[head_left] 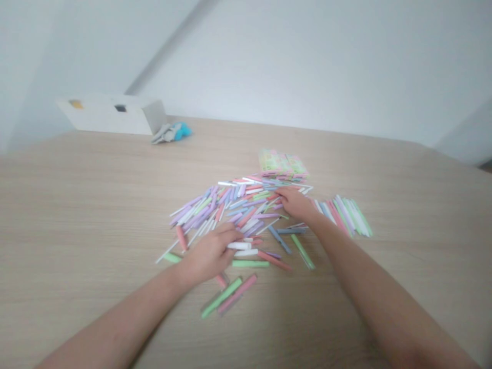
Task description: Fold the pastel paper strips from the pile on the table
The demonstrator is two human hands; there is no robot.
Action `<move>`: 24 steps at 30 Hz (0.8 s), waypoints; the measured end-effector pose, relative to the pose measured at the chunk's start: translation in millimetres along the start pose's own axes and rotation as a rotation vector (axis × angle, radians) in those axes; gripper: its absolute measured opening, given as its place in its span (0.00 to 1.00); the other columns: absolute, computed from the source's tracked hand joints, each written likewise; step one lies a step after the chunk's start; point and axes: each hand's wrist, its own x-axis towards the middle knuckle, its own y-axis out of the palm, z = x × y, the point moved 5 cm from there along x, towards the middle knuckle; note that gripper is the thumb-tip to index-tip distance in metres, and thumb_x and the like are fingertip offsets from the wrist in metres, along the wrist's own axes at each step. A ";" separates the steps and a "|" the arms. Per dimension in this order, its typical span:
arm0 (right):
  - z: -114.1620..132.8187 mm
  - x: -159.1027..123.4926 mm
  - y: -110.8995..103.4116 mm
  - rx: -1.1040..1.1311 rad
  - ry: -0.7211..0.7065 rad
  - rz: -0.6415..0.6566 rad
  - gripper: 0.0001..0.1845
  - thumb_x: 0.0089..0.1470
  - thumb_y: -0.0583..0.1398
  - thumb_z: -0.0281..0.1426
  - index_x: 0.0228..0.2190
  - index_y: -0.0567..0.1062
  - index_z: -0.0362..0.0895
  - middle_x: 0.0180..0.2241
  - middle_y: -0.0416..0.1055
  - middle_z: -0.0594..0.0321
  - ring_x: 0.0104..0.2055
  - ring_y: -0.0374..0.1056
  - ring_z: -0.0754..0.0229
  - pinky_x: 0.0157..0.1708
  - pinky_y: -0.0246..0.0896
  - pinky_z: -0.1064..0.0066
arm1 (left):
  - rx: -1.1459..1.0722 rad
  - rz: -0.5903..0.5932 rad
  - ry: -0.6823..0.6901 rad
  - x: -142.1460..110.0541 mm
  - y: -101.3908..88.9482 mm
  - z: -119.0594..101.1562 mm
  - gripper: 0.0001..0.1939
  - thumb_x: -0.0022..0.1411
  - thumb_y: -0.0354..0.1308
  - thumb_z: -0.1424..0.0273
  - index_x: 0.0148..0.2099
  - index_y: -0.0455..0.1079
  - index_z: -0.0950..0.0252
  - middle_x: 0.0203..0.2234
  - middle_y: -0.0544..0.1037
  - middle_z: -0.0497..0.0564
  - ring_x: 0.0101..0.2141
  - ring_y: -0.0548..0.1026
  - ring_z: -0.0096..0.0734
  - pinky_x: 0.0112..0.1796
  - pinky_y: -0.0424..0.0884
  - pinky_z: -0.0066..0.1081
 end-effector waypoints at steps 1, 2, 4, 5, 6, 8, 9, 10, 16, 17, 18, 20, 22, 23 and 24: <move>2.1 -0.2 2.2 -0.001 -0.010 0.010 0.19 0.54 0.51 0.22 0.45 0.74 0.38 0.47 0.72 0.52 0.50 0.65 0.56 0.53 0.55 0.64 | -0.002 -0.001 0.002 -0.1 0.0 0.1 0.19 0.51 0.46 0.85 0.42 0.69 0.65 0.34 0.70 0.52 0.38 0.70 0.33 0.41 0.67 0.31; 4.2 -1.2 3.5 -0.002 -0.016 0.016 0.19 0.54 0.51 0.22 0.45 0.74 0.38 0.46 0.73 0.52 0.49 0.65 0.56 0.52 0.56 0.64 | -0.001 -0.002 0.004 -0.3 0.1 0.1 0.19 0.51 0.46 0.85 0.42 0.69 0.65 0.34 0.70 0.52 0.38 0.69 0.33 0.41 0.66 0.31; 8.1 -5.1 3.7 -0.007 -0.024 0.021 0.18 0.56 0.51 0.23 0.45 0.74 0.39 0.46 0.73 0.53 0.48 0.65 0.56 0.51 0.56 0.64 | -0.002 -0.001 0.005 -0.8 0.2 -0.1 0.19 0.51 0.46 0.85 0.42 0.69 0.65 0.34 0.70 0.51 0.38 0.69 0.33 0.41 0.66 0.31; 10.0 -7.7 3.0 -0.011 -0.027 0.021 0.18 0.56 0.51 0.23 0.45 0.74 0.40 0.45 0.73 0.53 0.48 0.65 0.56 0.51 0.57 0.64 | -0.004 0.000 0.004 -1.1 0.3 -0.2 0.19 0.51 0.46 0.85 0.42 0.69 0.66 0.34 0.70 0.51 0.38 0.69 0.32 0.40 0.66 0.31; 12.0 -10.5 2.3 -0.015 -0.031 0.021 0.17 0.56 0.51 0.24 0.44 0.75 0.40 0.45 0.73 0.54 0.48 0.65 0.56 0.50 0.57 0.64 | -0.006 0.002 0.002 -1.3 0.4 -0.3 0.19 0.51 0.46 0.85 0.42 0.69 0.66 0.33 0.70 0.51 0.38 0.69 0.32 0.40 0.66 0.30; 16.1 -16.1 0.9 -0.024 -0.042 0.024 0.17 0.57 0.51 0.24 0.42 0.76 0.41 0.44 0.73 0.54 0.48 0.64 0.56 0.50 0.57 0.65 | -0.012 0.005 0.004 -1.6 0.3 -0.9 0.19 0.52 0.46 0.85 0.43 0.69 0.66 0.33 0.70 0.51 0.37 0.70 0.32 0.40 0.66 0.30; 18.0 -18.5 0.4 -0.030 -0.048 0.027 0.16 0.57 0.51 0.24 0.42 0.76 0.41 0.43 0.73 0.54 0.48 0.64 0.56 0.50 0.57 0.65 | -0.015 0.005 0.005 -1.6 0.1 -1.2 0.19 0.52 0.46 0.85 0.43 0.69 0.66 0.34 0.70 0.51 0.37 0.70 0.32 0.40 0.66 0.30; 19.7 -20.6 0.1 -0.037 -0.054 0.031 0.16 0.57 0.51 0.24 0.41 0.76 0.41 0.42 0.73 0.54 0.48 0.64 0.56 0.49 0.56 0.65 | -0.016 0.003 0.006 -1.6 -0.1 -1.3 0.19 0.52 0.46 0.85 0.43 0.69 0.66 0.34 0.70 0.51 0.37 0.70 0.32 0.40 0.66 0.30; 23.6 -23.2 3.9 -0.093 -0.059 0.046 0.16 0.59 0.50 0.27 0.43 0.74 0.39 0.46 0.71 0.51 0.49 0.63 0.54 0.51 0.54 0.63 | -0.038 -0.007 0.018 -0.1 -0.9 -1.8 0.18 0.52 0.47 0.85 0.42 0.69 0.67 0.33 0.70 0.51 0.37 0.69 0.31 0.40 0.65 0.30; 23.8 -22.5 5.6 -0.102 -0.058 0.050 0.17 0.59 0.49 0.27 0.45 0.73 0.38 0.47 0.70 0.50 0.50 0.62 0.54 0.52 0.53 0.63 | -0.045 -0.003 0.015 0.1 -0.7 -1.6 0.18 0.52 0.47 0.85 0.42 0.69 0.67 0.34 0.70 0.51 0.37 0.69 0.31 0.40 0.65 0.29; 24.1 -21.7 7.4 -0.112 -0.059 0.056 0.18 0.59 0.49 0.26 0.46 0.72 0.36 0.48 0.69 0.49 0.51 0.61 0.54 0.53 0.52 0.63 | -0.050 0.000 0.011 0.2 -0.6 -1.4 0.18 0.52 0.47 0.85 0.42 0.69 0.66 0.34 0.70 0.51 0.37 0.69 0.31 0.40 0.65 0.29; 24.2 -20.1 10.0 -0.131 -0.061 0.072 0.19 0.59 0.48 0.27 0.47 0.71 0.36 0.49 0.69 0.50 0.52 0.61 0.55 0.54 0.51 0.64 | -0.053 0.005 0.002 0.1 -0.2 -0.8 0.18 0.53 0.47 0.85 0.42 0.69 0.66 0.34 0.70 0.51 0.37 0.69 0.31 0.40 0.65 0.29; 20.7 -18.1 9.6 -0.154 -0.046 0.079 0.18 0.59 0.47 0.27 0.47 0.71 0.38 0.48 0.70 0.53 0.51 0.62 0.57 0.52 0.53 0.66 | -0.051 0.007 -0.003 -0.2 0.3 -0.3 0.18 0.53 0.47 0.85 0.42 0.69 0.66 0.34 0.69 0.51 0.37 0.69 0.31 0.40 0.65 0.29; 16.6 -16.9 7.7 -0.170 -0.023 0.072 0.19 0.59 0.47 0.26 0.47 0.71 0.38 0.48 0.70 0.53 0.51 0.62 0.56 0.52 0.53 0.66 | -0.049 0.007 -0.003 -0.5 0.5 0.0 0.18 0.53 0.47 0.85 0.43 0.69 0.66 0.33 0.69 0.51 0.37 0.69 0.31 0.40 0.65 0.29; 10.8 -15.6 4.8 -0.189 0.009 0.059 0.20 0.59 0.46 0.25 0.47 0.71 0.37 0.48 0.70 0.52 0.51 0.62 0.55 0.52 0.53 0.65 | -0.047 0.006 -0.002 -0.7 0.7 0.3 0.18 0.53 0.47 0.85 0.43 0.69 0.66 0.33 0.69 0.51 0.37 0.69 0.31 0.40 0.65 0.29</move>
